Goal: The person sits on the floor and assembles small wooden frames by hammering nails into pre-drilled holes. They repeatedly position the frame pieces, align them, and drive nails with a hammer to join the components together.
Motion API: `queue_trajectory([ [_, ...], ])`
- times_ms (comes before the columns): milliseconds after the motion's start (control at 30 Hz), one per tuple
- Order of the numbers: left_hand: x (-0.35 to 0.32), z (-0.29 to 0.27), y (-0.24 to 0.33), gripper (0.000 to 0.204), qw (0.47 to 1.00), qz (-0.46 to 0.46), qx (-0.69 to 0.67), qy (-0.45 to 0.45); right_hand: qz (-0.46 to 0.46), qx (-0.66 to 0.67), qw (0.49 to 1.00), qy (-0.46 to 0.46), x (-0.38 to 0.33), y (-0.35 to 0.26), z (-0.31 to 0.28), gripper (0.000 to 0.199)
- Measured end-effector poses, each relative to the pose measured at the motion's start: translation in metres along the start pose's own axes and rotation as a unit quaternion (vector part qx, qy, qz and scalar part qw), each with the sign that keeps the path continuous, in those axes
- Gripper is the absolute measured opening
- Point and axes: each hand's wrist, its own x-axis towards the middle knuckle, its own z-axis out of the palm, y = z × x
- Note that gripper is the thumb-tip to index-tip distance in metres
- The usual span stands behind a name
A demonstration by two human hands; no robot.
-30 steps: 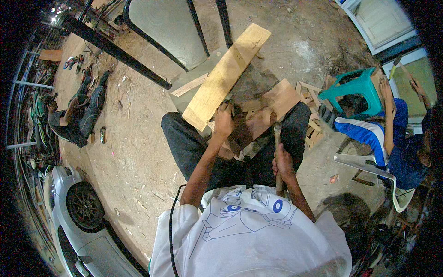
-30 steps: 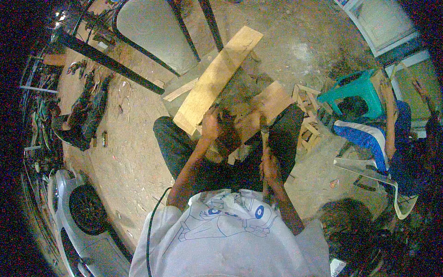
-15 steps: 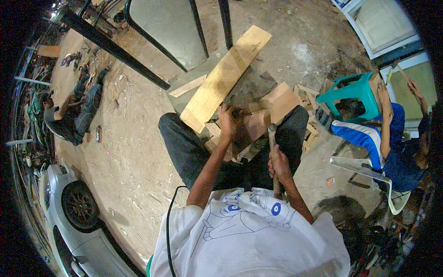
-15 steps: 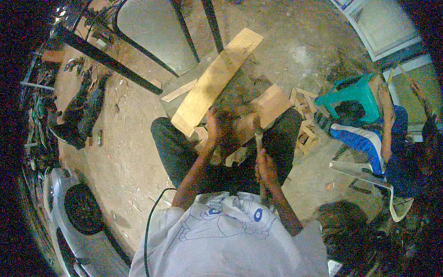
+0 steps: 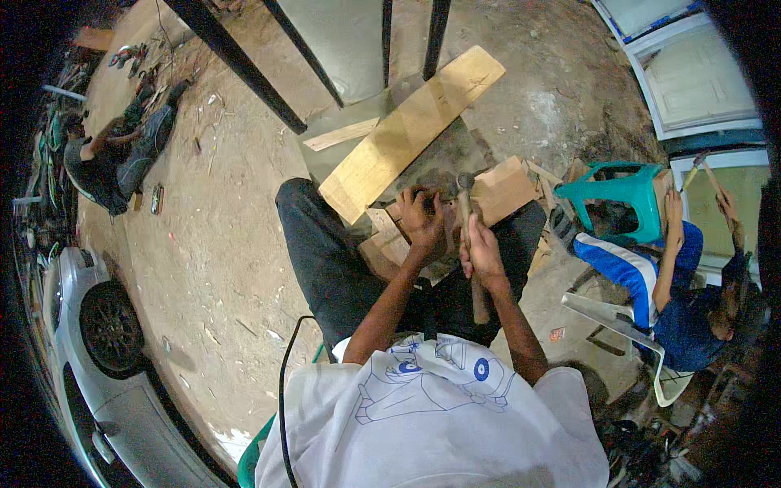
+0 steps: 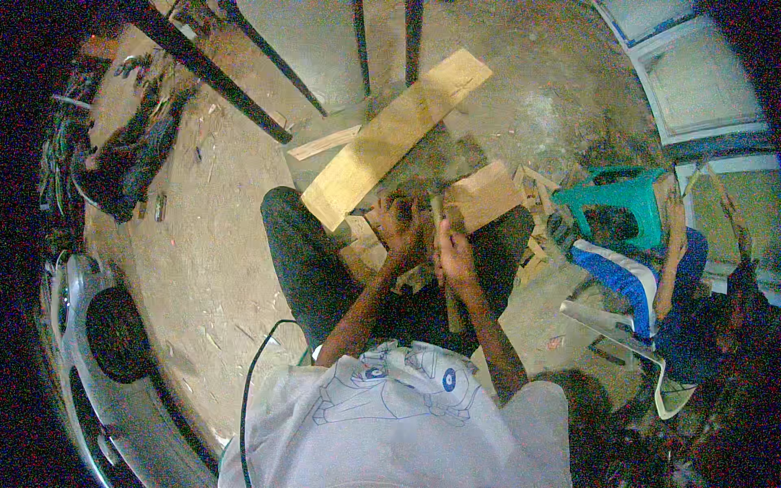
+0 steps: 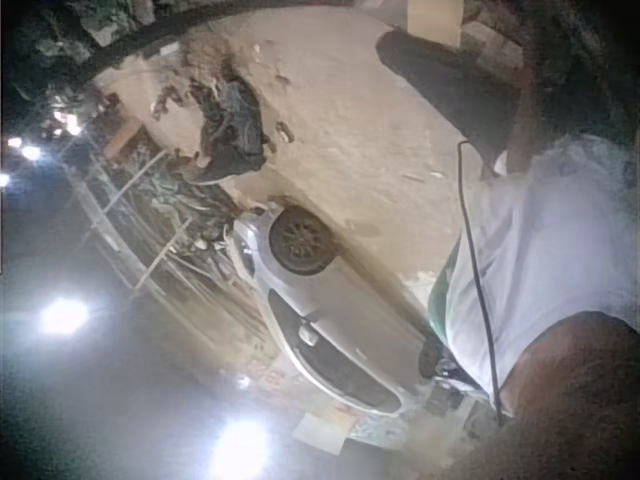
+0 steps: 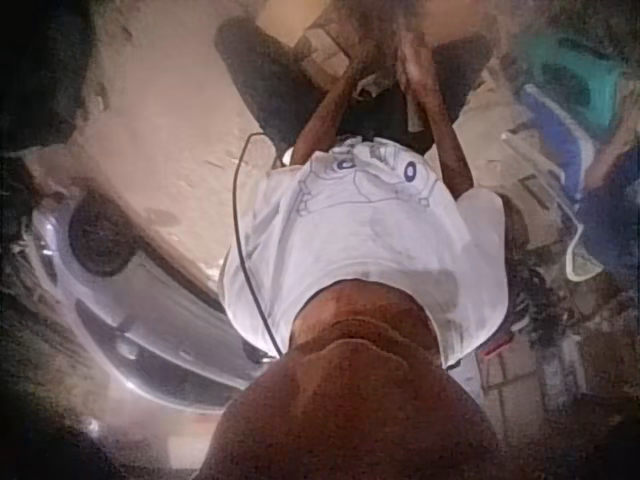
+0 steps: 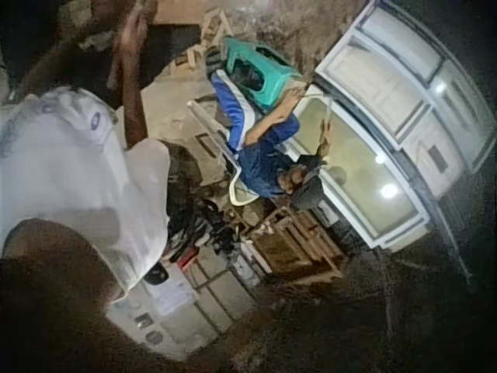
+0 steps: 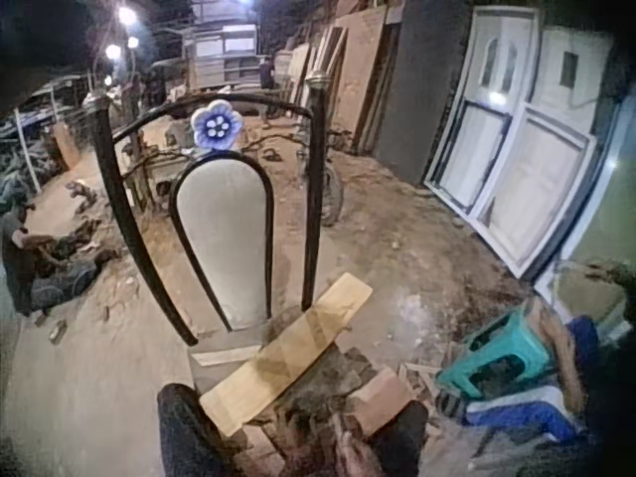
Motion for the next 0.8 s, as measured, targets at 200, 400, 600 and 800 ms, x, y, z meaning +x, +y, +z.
queue_trajectory([
  [200,0.001,-0.005,0.008,0.016,0.996,0.018,0.084,-0.001,-0.013,-0.035,0.999,-0.013,0.018,-0.005,0.005,0.051],
  [400,0.002,-0.004,0.002,0.019,0.999,0.023,0.027,0.016,-0.062,-0.055,0.996,-0.025,0.023,-0.010,0.007,0.048],
  [600,-0.005,0.001,-0.011,0.023,0.994,0.035,0.108,-0.001,-0.024,-0.063,0.997,-0.028,0.023,-0.016,0.016,0.047],
  [800,-0.007,0.008,-0.017,0.028,0.994,0.001,0.111,-0.009,-0.033,-0.098,0.995,-0.014,0.020,-0.025,0.022,0.048],
])
